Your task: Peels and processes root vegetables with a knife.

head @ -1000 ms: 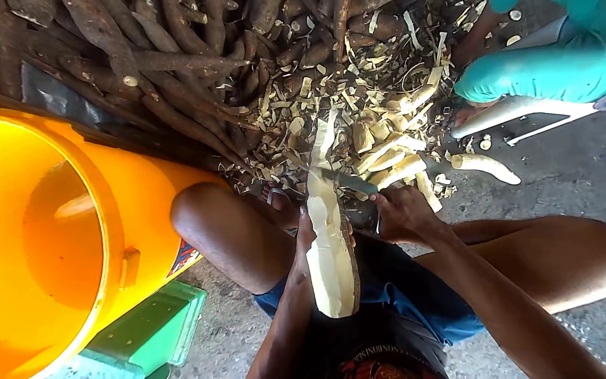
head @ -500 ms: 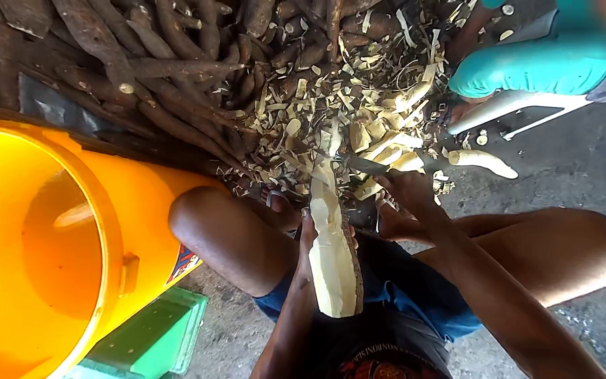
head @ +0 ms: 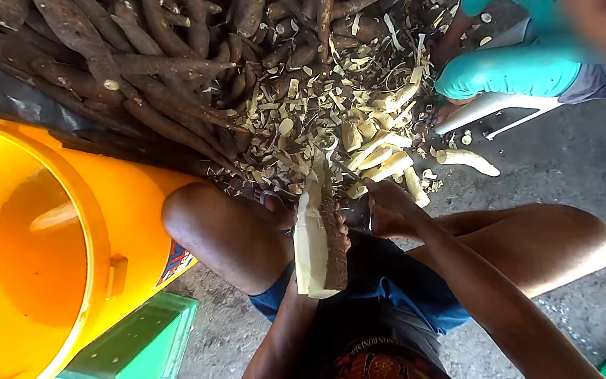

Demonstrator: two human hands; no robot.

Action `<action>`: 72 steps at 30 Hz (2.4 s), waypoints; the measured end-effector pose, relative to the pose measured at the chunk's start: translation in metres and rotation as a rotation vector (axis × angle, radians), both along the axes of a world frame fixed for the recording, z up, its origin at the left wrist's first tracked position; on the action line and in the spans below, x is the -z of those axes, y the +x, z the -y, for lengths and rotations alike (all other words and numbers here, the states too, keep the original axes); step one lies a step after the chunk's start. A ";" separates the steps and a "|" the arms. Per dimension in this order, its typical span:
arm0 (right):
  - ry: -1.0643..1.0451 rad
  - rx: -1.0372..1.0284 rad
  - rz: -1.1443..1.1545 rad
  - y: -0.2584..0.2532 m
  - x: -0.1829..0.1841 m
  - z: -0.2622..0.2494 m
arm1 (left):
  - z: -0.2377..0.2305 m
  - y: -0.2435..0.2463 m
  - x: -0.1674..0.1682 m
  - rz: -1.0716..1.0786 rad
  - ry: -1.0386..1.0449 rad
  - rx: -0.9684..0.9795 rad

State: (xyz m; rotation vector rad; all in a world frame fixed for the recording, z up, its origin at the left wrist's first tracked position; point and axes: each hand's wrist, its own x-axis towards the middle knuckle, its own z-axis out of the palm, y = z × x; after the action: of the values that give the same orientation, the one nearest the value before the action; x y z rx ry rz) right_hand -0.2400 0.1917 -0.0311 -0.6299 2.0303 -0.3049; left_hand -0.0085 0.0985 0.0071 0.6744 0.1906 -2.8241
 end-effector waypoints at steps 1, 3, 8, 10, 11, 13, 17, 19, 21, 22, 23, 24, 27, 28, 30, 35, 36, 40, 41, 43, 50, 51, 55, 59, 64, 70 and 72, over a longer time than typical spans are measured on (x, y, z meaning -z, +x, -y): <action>0.002 -0.007 -0.033 0.005 -0.007 0.002 | -0.002 0.001 0.010 -0.052 0.002 -0.017; -0.044 -0.058 -0.094 0.007 -0.007 0.001 | -0.003 0.008 0.026 -0.141 0.018 -0.026; -0.141 -0.171 0.002 0.005 -0.026 -0.010 | 0.002 0.017 0.000 -0.028 -0.043 0.024; -0.132 -0.225 -0.135 0.009 -0.031 -0.011 | 0.001 0.017 -0.003 -0.011 -0.052 0.022; -0.094 -0.260 -0.234 0.010 -0.030 -0.010 | -0.001 0.017 -0.003 -0.002 -0.055 0.020; -0.055 -0.323 -0.438 0.010 -0.018 -0.012 | -0.004 0.016 -0.001 0.018 -0.053 0.024; -0.017 -0.322 -0.608 0.010 -0.009 -0.008 | -0.003 0.021 0.010 -0.009 -0.028 0.007; 0.009 -0.304 -0.629 0.003 -0.005 -0.013 | -0.005 0.023 0.007 0.009 -0.013 0.006; -0.019 -0.286 -0.587 -0.005 -0.002 -0.014 | -0.003 0.022 0.009 0.004 -0.017 0.009; -0.059 -0.266 -0.506 -0.004 -0.004 -0.015 | -0.004 0.023 0.010 -0.006 -0.025 0.011; -0.128 -0.241 -0.406 -0.001 -0.007 -0.018 | -0.005 0.023 0.010 -0.007 -0.031 0.013; -0.187 -0.214 -0.299 0.003 -0.011 -0.019 | -0.004 0.022 0.008 -0.007 -0.043 0.017; -0.116 -0.272 -0.326 0.016 -0.017 -0.012 | -0.004 0.021 0.010 -0.017 -0.042 0.006; -0.089 -0.292 -0.420 0.015 -0.013 -0.012 | -0.003 0.020 0.014 -0.030 -0.038 0.012; -0.063 -0.298 -0.587 0.003 -0.005 -0.012 | -0.005 0.018 0.021 -0.054 0.006 -0.003; -0.027 -0.278 -0.640 -0.012 0.004 -0.013 | -0.008 0.020 0.021 -0.114 0.052 -0.003; -0.039 -0.271 -0.557 -0.011 0.002 -0.013 | -0.009 0.020 0.018 -0.112 0.037 0.000; -0.094 -0.321 -0.351 -0.007 0.006 -0.013 | -0.003 0.017 0.009 -0.060 0.049 0.005; -0.071 -0.342 -0.400 -0.008 0.007 -0.012 | -0.004 0.017 0.015 -0.092 0.062 -0.003; -0.019 -0.365 -0.492 -0.011 0.008 -0.010 | -0.005 0.014 0.018 -0.092 0.060 -0.016; -0.027 -0.318 -0.550 -0.023 0.020 -0.022 | -0.024 0.019 0.039 -0.165 0.049 -0.037; -0.049 -0.312 -0.455 -0.023 0.019 -0.022 | -0.022 0.018 0.033 -0.159 0.049 -0.039; -0.171 -0.321 -0.265 -0.011 0.021 -0.018 | -0.011 0.018 0.017 -0.132 0.056 -0.032; -0.072 -0.359 -0.489 -0.011 0.022 -0.021 | -0.022 0.017 0.054 -0.198 0.011 -0.058; -0.036 -0.330 -0.599 -0.014 0.025 -0.025 | -0.027 0.021 0.061 -0.299 -0.054 -0.088; -0.170 -0.271 -0.237 -0.003 0.019 -0.018 | -0.011 0.017 0.012 -0.188 0.043 -0.056; -0.077 -0.319 -0.344 -0.007 0.018 -0.016 | -0.015 0.015 0.033 -0.310 0.023 -0.077</action>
State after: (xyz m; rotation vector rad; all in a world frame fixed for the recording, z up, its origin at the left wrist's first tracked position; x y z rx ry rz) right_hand -0.2467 0.2081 -0.0488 -1.1016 2.2035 -0.0882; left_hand 0.0070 0.1137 -0.0257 0.2233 0.2954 -2.8403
